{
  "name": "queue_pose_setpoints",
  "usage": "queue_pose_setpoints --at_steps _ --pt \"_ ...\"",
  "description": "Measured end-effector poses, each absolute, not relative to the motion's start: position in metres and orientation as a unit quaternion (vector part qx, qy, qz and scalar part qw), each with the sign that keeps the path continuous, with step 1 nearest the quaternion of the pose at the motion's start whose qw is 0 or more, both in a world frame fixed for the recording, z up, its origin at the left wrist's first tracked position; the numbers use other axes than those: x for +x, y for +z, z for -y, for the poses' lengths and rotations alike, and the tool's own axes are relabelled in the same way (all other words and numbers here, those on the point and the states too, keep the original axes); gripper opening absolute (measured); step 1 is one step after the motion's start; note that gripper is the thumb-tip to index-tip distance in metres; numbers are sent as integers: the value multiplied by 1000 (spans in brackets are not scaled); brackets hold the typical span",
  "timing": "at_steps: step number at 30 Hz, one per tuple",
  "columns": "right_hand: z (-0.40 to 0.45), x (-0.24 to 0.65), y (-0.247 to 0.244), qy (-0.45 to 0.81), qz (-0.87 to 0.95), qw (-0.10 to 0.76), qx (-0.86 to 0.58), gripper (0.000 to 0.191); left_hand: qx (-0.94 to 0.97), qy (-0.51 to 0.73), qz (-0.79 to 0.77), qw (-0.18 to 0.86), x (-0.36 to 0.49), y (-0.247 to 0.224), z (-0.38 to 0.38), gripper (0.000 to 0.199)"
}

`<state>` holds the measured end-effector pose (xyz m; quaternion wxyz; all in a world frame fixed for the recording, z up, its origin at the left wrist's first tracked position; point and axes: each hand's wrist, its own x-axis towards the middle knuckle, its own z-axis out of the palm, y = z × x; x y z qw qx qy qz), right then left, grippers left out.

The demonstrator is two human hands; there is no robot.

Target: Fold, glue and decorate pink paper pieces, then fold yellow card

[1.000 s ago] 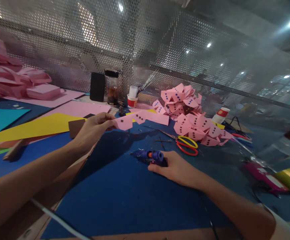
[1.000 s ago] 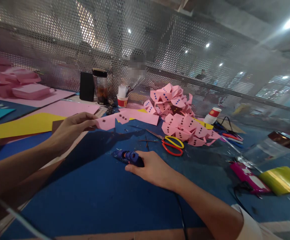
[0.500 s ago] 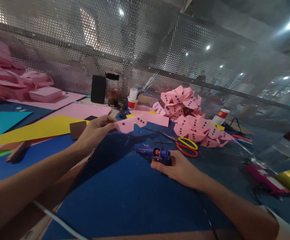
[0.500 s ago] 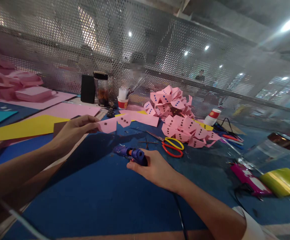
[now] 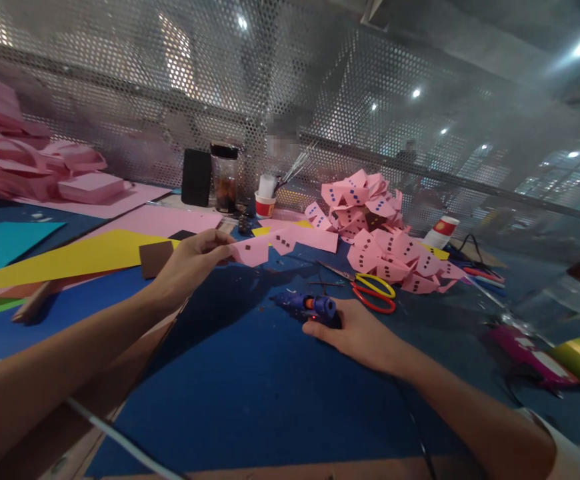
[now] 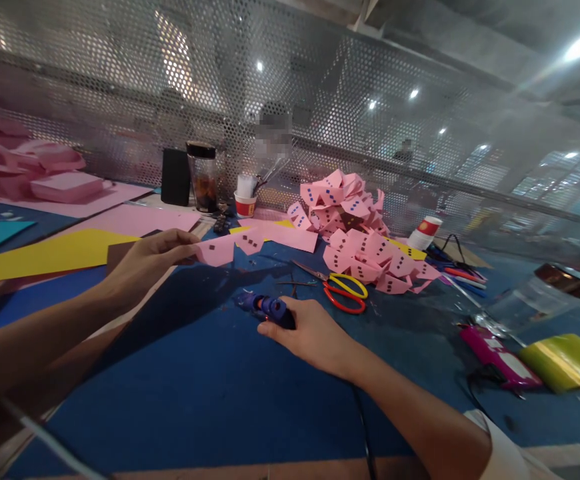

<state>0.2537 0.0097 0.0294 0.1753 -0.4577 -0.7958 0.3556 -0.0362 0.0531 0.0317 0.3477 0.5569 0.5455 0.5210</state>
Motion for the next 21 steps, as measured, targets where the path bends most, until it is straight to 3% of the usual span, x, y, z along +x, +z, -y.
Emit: queue_pose_setpoints --at_steps 13,21 --pt "-9 259 37 340 803 149 -466 29 550 520 -555 346 -38 32 -53 13" --pt "-4 252 33 375 777 242 -444 36 583 497 -546 338 -38 25 -53 19"
